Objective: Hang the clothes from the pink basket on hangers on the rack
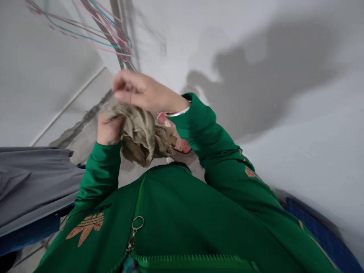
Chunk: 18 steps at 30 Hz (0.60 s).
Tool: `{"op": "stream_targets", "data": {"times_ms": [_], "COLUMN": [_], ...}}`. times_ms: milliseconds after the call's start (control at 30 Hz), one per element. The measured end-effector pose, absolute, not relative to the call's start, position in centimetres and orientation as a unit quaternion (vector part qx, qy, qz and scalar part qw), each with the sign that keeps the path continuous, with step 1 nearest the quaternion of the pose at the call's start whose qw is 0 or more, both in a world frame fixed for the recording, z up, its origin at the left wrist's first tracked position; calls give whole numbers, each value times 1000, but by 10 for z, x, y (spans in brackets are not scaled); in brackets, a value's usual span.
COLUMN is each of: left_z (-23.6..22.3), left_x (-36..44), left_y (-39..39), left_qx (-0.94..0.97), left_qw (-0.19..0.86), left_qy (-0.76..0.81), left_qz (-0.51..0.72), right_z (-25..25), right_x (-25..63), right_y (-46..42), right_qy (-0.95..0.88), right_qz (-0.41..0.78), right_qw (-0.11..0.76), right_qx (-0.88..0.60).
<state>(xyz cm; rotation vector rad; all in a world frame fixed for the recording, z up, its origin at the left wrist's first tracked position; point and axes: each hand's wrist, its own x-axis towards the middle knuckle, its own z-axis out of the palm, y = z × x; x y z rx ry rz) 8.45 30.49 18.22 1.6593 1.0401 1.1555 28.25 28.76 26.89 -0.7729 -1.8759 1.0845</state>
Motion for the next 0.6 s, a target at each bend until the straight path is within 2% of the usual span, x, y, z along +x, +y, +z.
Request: {"op": "stream_targets", "data": {"times_ms": [67,133,300,467,533,600], "left_z": [206,227,252,247,242,237], "left_x": [55,29,5,-36,-72,-104], "left_y": [299,290,253,226,213,196], "left_qx": [576,514,453,415,421,470], "left_qw": [371,301,192,93,58,33], "left_qy": [436,447,424,458,509,578], "left_qz": [584,668,761,781,749,667], "right_z": [276,262,204,191,195,201], "right_x": [275,260,182,126,123,120], "right_y": [266,247,211,218,236,251], "right_qy": [-707,-690,-751,-758,-738,-714], "right_qz": [335,294,361,343,349,357], "right_qw": [504,538,417,380,413,467], "right_qx": [-365,-385,-363,-404,-404,-380]}}
